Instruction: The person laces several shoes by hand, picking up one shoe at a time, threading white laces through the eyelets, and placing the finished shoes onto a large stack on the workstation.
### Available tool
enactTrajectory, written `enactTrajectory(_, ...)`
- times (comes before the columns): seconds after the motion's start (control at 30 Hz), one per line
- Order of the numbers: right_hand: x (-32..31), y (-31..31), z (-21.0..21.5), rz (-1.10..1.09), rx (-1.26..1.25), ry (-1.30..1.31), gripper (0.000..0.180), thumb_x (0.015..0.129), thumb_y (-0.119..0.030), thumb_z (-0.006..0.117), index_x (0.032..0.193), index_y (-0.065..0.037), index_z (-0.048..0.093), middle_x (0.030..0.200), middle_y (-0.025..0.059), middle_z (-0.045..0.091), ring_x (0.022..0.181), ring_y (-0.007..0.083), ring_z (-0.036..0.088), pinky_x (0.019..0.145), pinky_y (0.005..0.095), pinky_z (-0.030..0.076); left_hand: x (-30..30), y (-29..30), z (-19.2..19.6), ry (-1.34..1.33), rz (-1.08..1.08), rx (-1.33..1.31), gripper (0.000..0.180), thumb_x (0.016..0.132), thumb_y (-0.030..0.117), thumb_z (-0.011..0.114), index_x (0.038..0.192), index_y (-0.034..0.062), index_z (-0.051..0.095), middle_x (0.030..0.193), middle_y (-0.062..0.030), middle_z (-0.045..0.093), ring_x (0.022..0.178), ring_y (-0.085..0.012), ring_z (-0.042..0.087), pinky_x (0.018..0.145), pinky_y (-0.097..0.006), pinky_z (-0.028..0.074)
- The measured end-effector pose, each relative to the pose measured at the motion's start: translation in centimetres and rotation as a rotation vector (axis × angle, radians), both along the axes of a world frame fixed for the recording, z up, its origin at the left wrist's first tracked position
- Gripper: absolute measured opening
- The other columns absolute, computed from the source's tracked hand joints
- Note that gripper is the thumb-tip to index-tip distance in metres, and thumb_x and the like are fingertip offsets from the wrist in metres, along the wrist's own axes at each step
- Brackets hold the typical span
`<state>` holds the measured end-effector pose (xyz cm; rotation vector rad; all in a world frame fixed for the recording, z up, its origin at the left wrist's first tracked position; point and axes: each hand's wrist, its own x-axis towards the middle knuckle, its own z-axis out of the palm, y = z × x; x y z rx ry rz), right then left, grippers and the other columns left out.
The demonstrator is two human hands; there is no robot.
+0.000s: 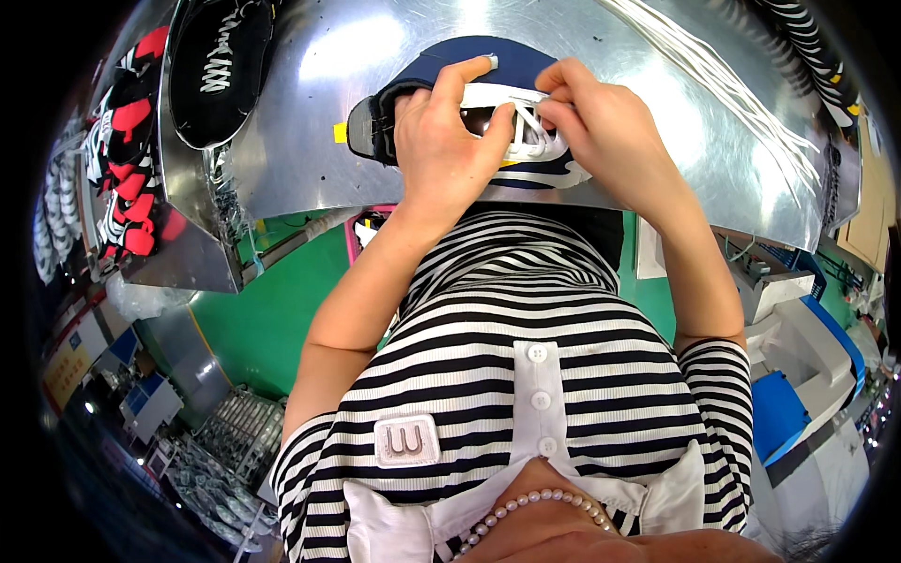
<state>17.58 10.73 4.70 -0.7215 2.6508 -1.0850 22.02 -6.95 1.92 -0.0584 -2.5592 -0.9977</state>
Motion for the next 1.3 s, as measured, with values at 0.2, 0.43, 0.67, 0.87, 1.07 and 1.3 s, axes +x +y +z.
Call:
enactTrajectory(0.2, 0.0, -3.4, -0.7, 0.120, 0.267, 0.184, 0.026, 0.080, -0.005, 0.062, 0.100, 0.003, 0.047, 0.068, 0.0154, 0.065, 0.070, 0.0333, 0.068, 0.062, 0.0421, 0.053, 1.0, 0.4, -0.1, -0.007, -0.071, 0.066, 0.033, 0.078, 0.012, 0.070, 0.111, 0.0079, 0.065, 0.062, -0.0071, 0.059, 0.057, -0.0258, 0.055, 0.063, -0.039, 0.043)
enactTrajectory(0.43, -0.2, 1.4, 2.6, -0.041, 0.080, 0.002, 0.015, 0.092, -0.015, 0.060, 0.103, -0.005, 0.061, 0.077, 0.0106, 0.066, 0.070, 0.0252, 0.064, 0.064, 0.0340, 0.049, 0.9, -1.2, 0.5, -0.280, -0.007, 0.650, 0.032, 0.084, 0.012, 0.070, 0.114, 0.0015, 0.063, 0.085, -0.0081, 0.070, 0.071, -0.0132, 0.064, 0.068, -0.028, 0.050)
enactTrajectory(0.67, 0.5, -0.1, -4.3, -0.332, -0.471, -0.031, 0.020, 0.086, -0.021, 0.066, 0.103, -0.010, 0.066, 0.071, 0.0072, 0.068, 0.060, 0.0191, 0.064, 0.057, 0.0311, 0.049, -0.1, 0.4, 0.3, -0.168, -0.079, 0.200, 0.054, 0.078, 0.009, 0.076, 0.125, 0.0002, 0.052, 0.100, -0.0127, 0.068, 0.087, -0.0188, 0.067, 0.078, -0.031, 0.053)
enactTrajectory(0.87, 0.5, -0.7, -4.5, -0.412, -0.350, 0.084, 0.017, 0.086, -0.018, 0.065, 0.102, -0.011, 0.066, 0.066, 0.0053, 0.066, 0.054, 0.0183, 0.063, 0.052, 0.0314, 0.047, -0.6, -0.2, 0.7, -0.261, -0.136, 0.204, 0.062, 0.079, 0.002, 0.074, 0.134, -0.0003, 0.045, 0.107, -0.0127, 0.066, 0.089, -0.0153, 0.066, 0.079, -0.029, 0.055)
enactTrajectory(1.07, 0.2, -0.4, -5.5, -0.442, -0.504, 0.076, 0.020, 0.085, -0.015, 0.068, 0.105, -0.010, 0.067, 0.070, 0.0055, 0.068, 0.053, 0.0156, 0.061, 0.051, 0.0273, 0.046, -0.1, -2.3, 4.0, -0.707, -0.378, 0.922, 0.058, 0.081, -0.004, 0.070, 0.134, 0.0020, 0.048, 0.100, -0.0066, 0.066, 0.089, -0.0098, 0.065, 0.078, -0.022, 0.051)
enactTrajectory(1.3, 1.1, 0.6, -2.9, 0.073, -0.382, 0.364, 0.027, 0.072, -0.008, 0.075, 0.098, -0.015, 0.069, 0.076, 0.0006, 0.068, 0.059, 0.0176, 0.062, 0.050, 0.0281, 0.046, -0.7, -1.7, 4.3, -0.756, -0.258, 0.941, 0.052, 0.084, 0.003, 0.068, 0.132, 0.0042, 0.049, 0.098, -0.0111, 0.069, 0.089, -0.0158, 0.068, 0.083, -0.027, 0.052)
